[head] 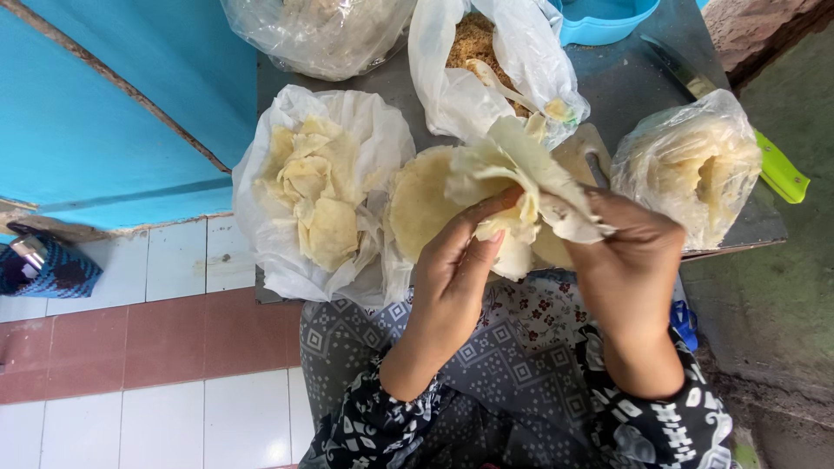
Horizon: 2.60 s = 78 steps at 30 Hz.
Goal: The person sits at a small metal table and tears round flaky flatbreads into smaller pieces by hand, placing the torn pieces into plastic bags on the table. They work through the flatbreads one at a time, occasionally pressing a piece flat before tearing it.
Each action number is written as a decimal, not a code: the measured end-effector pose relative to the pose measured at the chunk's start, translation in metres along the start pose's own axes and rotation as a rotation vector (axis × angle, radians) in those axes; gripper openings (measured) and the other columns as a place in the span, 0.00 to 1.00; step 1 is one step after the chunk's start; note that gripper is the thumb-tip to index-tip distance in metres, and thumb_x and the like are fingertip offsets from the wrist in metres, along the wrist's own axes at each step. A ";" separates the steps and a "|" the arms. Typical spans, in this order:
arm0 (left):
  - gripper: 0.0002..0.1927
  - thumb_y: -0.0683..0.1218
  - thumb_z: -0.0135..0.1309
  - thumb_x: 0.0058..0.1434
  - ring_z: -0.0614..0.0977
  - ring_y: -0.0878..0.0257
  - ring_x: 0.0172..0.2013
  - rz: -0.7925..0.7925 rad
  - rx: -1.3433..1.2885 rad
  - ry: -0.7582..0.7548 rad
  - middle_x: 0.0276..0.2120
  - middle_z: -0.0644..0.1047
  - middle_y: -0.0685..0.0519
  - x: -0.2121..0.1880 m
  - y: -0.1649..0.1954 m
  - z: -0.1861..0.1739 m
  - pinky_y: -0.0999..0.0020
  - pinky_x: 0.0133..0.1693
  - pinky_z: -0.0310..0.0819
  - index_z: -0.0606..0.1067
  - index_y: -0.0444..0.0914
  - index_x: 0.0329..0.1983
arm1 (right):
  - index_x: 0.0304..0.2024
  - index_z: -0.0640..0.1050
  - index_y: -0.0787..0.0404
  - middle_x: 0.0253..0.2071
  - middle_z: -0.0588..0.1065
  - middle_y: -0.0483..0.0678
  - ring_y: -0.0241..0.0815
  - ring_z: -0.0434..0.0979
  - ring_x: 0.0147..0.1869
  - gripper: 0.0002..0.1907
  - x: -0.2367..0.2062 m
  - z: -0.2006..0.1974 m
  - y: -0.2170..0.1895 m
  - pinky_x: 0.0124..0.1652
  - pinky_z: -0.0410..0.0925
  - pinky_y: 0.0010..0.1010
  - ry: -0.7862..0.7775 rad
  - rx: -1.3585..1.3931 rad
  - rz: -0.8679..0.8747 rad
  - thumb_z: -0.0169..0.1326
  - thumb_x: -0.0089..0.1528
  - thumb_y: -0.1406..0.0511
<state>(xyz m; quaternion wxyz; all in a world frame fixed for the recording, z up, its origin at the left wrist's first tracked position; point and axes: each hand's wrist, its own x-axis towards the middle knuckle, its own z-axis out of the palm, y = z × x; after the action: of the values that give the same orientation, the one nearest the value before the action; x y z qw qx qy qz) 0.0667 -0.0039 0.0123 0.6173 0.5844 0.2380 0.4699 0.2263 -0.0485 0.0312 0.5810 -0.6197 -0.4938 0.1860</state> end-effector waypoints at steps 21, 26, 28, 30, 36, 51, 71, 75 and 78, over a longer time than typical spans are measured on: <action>0.14 0.37 0.53 0.69 0.85 0.58 0.44 0.186 0.494 0.081 0.44 0.80 0.47 0.009 0.017 -0.010 0.67 0.43 0.80 0.74 0.35 0.57 | 0.50 0.74 0.67 0.56 0.78 0.61 0.51 0.84 0.54 0.17 -0.003 0.012 -0.017 0.47 0.77 0.34 -0.062 -0.461 -0.492 0.66 0.63 0.72; 0.18 0.34 0.48 0.66 0.83 0.48 0.47 0.207 0.523 -0.038 0.48 0.78 0.44 0.000 0.031 -0.012 0.61 0.46 0.80 0.72 0.33 0.59 | 0.58 0.76 0.69 0.56 0.77 0.60 0.56 0.83 0.52 0.25 -0.003 0.007 -0.032 0.48 0.76 0.39 -0.101 -0.655 -0.683 0.66 0.59 0.74; 0.16 0.34 0.48 0.66 0.83 0.48 0.46 0.191 0.544 -0.043 0.47 0.79 0.44 -0.001 0.033 -0.011 0.61 0.46 0.79 0.73 0.33 0.57 | 0.57 0.76 0.70 0.54 0.78 0.60 0.55 0.83 0.49 0.25 -0.001 0.006 -0.032 0.45 0.75 0.40 -0.104 -0.656 -0.744 0.66 0.58 0.74; 0.13 0.35 0.48 0.68 0.83 0.49 0.45 0.163 0.547 -0.049 0.46 0.79 0.45 -0.001 0.034 -0.010 0.62 0.45 0.79 0.73 0.34 0.55 | 0.58 0.76 0.67 0.56 0.78 0.57 0.52 0.84 0.51 0.23 0.000 0.007 -0.030 0.45 0.76 0.36 -0.081 -0.609 -0.715 0.66 0.62 0.75; 0.08 0.38 0.51 0.71 0.85 0.52 0.39 0.125 0.386 0.025 0.43 0.80 0.46 0.002 0.033 -0.011 0.63 0.41 0.79 0.75 0.33 0.52 | 0.58 0.76 0.66 0.56 0.79 0.56 0.49 0.84 0.51 0.21 0.003 0.005 -0.032 0.46 0.77 0.35 -0.112 -0.587 -0.656 0.64 0.63 0.75; 0.11 0.37 0.57 0.65 0.86 0.59 0.37 0.157 0.507 0.012 0.39 0.81 0.49 -0.003 0.041 -0.019 0.69 0.37 0.79 0.77 0.34 0.51 | 0.52 0.81 0.64 0.50 0.81 0.55 0.50 0.85 0.47 0.15 0.002 -0.001 -0.036 0.44 0.76 0.34 -0.166 -0.454 -0.536 0.63 0.63 0.73; 0.09 0.43 0.60 0.69 0.74 0.75 0.28 0.046 0.358 0.170 0.32 0.83 0.54 -0.004 0.026 -0.009 0.79 0.30 0.68 0.80 0.33 0.49 | 0.50 0.81 0.70 0.47 0.82 0.50 0.30 0.79 0.44 0.09 -0.022 0.011 -0.012 0.47 0.73 0.21 -0.008 0.167 -0.038 0.57 0.72 0.69; 0.08 0.43 0.57 0.71 0.76 0.76 0.28 0.027 0.306 0.220 0.30 0.82 0.55 -0.002 0.024 -0.010 0.78 0.29 0.70 0.80 0.34 0.48 | 0.47 0.81 0.71 0.45 0.82 0.49 0.28 0.77 0.42 0.08 -0.018 0.009 -0.006 0.45 0.71 0.18 0.044 0.263 -0.002 0.56 0.74 0.69; 0.08 0.43 0.57 0.72 0.78 0.75 0.32 0.134 0.383 0.174 0.37 0.82 0.54 -0.005 0.021 -0.013 0.78 0.32 0.72 0.78 0.33 0.49 | 0.49 0.81 0.70 0.43 0.81 0.48 0.28 0.76 0.42 0.07 -0.022 0.008 0.000 0.47 0.70 0.18 0.059 0.254 0.010 0.56 0.74 0.69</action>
<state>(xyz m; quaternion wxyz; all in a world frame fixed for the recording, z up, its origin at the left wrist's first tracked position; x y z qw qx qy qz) 0.0472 -0.0038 0.0279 0.4397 0.6626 0.3360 0.5047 0.2103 -0.0621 0.0214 0.6683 -0.5488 -0.4457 0.2315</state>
